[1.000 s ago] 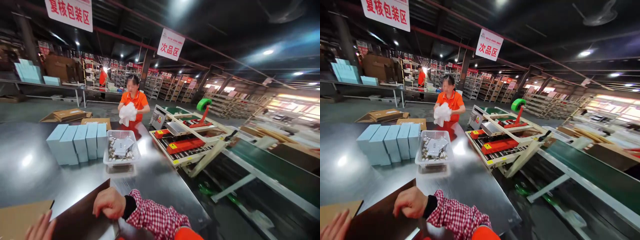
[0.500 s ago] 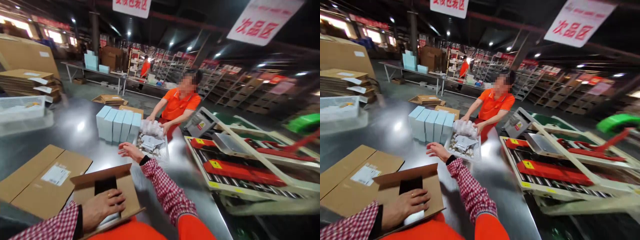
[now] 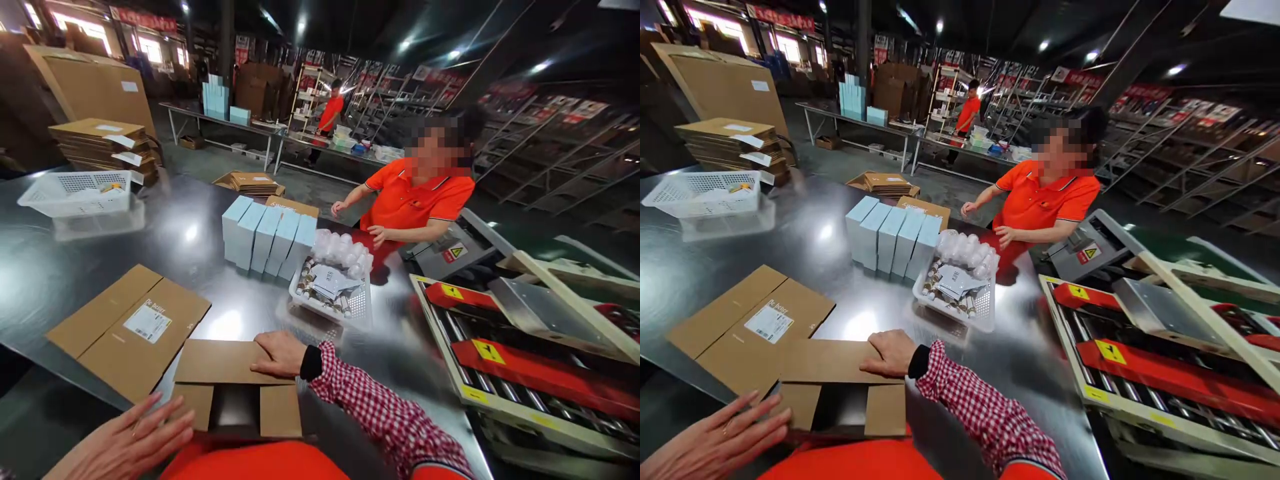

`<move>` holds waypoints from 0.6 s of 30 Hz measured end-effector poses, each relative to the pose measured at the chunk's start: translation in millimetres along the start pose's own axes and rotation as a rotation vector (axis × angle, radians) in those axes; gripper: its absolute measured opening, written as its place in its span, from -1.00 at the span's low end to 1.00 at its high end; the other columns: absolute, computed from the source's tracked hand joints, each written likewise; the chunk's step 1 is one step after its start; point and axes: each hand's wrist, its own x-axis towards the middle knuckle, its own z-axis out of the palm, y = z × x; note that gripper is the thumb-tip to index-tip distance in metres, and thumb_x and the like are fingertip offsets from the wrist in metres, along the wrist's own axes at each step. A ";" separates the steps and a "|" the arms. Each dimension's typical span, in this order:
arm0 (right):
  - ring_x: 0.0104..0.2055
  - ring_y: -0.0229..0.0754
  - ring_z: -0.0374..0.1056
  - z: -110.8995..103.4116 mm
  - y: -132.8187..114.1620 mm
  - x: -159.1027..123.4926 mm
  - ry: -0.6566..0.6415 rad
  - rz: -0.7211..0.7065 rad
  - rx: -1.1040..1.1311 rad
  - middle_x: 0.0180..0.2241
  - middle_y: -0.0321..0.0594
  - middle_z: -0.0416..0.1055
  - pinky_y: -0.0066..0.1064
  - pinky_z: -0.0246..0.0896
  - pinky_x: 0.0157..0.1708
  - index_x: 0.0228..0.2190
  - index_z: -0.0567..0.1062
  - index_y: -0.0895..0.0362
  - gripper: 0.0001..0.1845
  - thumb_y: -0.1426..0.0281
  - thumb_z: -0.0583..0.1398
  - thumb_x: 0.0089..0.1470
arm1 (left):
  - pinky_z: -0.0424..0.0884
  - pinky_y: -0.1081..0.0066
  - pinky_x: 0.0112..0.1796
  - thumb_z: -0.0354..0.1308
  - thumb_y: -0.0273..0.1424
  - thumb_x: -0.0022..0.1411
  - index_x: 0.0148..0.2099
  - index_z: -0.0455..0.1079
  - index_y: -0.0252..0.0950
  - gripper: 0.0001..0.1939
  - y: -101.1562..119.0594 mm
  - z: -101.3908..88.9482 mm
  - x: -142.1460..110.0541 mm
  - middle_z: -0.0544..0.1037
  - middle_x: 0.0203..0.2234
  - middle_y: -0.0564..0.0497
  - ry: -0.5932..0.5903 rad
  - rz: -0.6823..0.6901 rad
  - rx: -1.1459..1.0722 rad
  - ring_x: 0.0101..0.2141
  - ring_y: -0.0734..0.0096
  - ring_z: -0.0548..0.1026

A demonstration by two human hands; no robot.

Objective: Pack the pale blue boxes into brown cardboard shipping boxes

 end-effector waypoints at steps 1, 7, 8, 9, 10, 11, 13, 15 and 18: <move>-0.31 -0.08 0.38 -0.6 2.2 0.9 0.002 -0.012 0.027 -0.31 -0.06 0.50 -0.30 0.19 -0.27 -0.26 0.48 0.19 -0.46 -0.07 0.10 0.16 | 0.35 0.20 0.19 -0.08 -0.69 0.13 0.40 -0.16 0.15 -0.10 -9.0 -0.8 13.8 0.35 0.22 0.18 0.002 0.022 0.054 0.19 0.27 0.34; -0.03 0.07 0.37 49.5 21.1 -17.3 0.536 0.226 0.865 -0.13 0.01 0.48 -0.06 0.20 0.02 -0.14 0.53 0.13 -0.18 -0.29 -0.08 0.07 | 0.24 0.22 0.22 0.00 -0.75 0.01 0.45 -0.38 -0.13 0.06 -52.5 16.9 61.1 0.29 0.27 -0.05 0.129 0.144 0.213 0.27 0.17 0.23; 0.02 0.10 0.35 65.6 23.2 -23.5 0.595 0.292 1.021 -0.08 0.02 0.46 -0.02 0.20 0.04 -0.12 0.53 0.10 -0.15 -0.31 -0.10 0.05 | 0.20 0.18 0.24 0.03 -0.75 -0.01 0.45 -0.39 -0.12 0.09 -60.6 20.1 63.1 0.27 0.29 -0.05 0.126 0.131 0.180 0.29 0.16 0.19; 0.06 0.13 0.34 80.9 24.8 -30.2 0.606 0.339 1.149 -0.05 0.02 0.45 0.02 0.19 0.06 -0.11 0.53 0.06 -0.15 -0.33 -0.09 0.03 | 0.16 0.14 0.25 0.06 -0.73 -0.01 0.45 -0.39 -0.09 0.10 -69.8 21.3 65.6 0.23 0.31 -0.05 0.124 0.108 0.127 0.30 0.15 0.15; 0.08 0.14 0.33 93.3 26.4 -37.0 0.581 0.364 1.243 -0.01 0.01 0.45 0.04 0.19 0.07 -0.10 0.54 0.02 -0.16 -0.35 -0.06 0.00 | 0.14 0.11 0.26 0.10 -0.69 0.01 0.45 -0.35 -0.07 0.08 -80.4 20.0 69.4 0.19 0.33 -0.06 0.123 0.077 0.046 0.31 0.14 0.13; 0.10 0.15 0.33 101.0 28.1 -43.9 0.551 0.380 1.317 0.01 0.00 0.44 0.04 0.18 0.09 -0.09 0.54 0.00 -0.17 -0.35 -0.02 -0.02 | 0.12 0.08 0.26 0.15 -0.61 0.06 0.45 -0.27 -0.08 0.03 -92.0 16.7 74.9 0.17 0.34 -0.08 0.128 0.021 -0.058 0.32 0.12 0.13; 0.14 0.12 0.30 98.8 32.8 -56.8 0.526 0.376 1.423 0.07 -0.02 0.41 0.01 0.12 0.17 -0.04 0.53 0.00 -0.19 -0.32 0.07 -0.05 | 0.14 0.05 0.25 0.24 -0.34 0.13 0.41 -0.02 -0.17 -0.14 -115.5 7.0 91.0 0.19 0.32 -0.17 0.167 -0.193 -0.340 0.29 0.04 0.19; 0.21 0.08 0.23 74.9 38.5 -66.1 0.530 0.313 1.410 0.17 -0.02 0.32 -0.05 0.02 0.24 0.07 0.46 0.04 -0.17 -0.25 0.15 -0.04 | 0.20 0.04 0.22 0.20 0.00 0.12 0.32 0.21 -0.30 -0.19 -132.8 1.1 110.3 0.31 0.25 -0.25 0.218 -0.451 -0.643 0.23 -0.03 0.29; 0.28 0.07 0.13 28.0 43.3 -67.1 0.576 0.244 1.355 0.28 -0.04 0.17 -0.07 -0.08 0.29 0.18 0.34 0.05 -0.12 -0.11 0.29 -0.09 | 0.35 0.01 0.11 -0.08 0.18 0.20 0.17 0.41 -0.33 -0.22 -132.6 12.5 131.0 0.51 0.08 -0.25 0.228 -0.642 -0.862 0.10 -0.04 0.45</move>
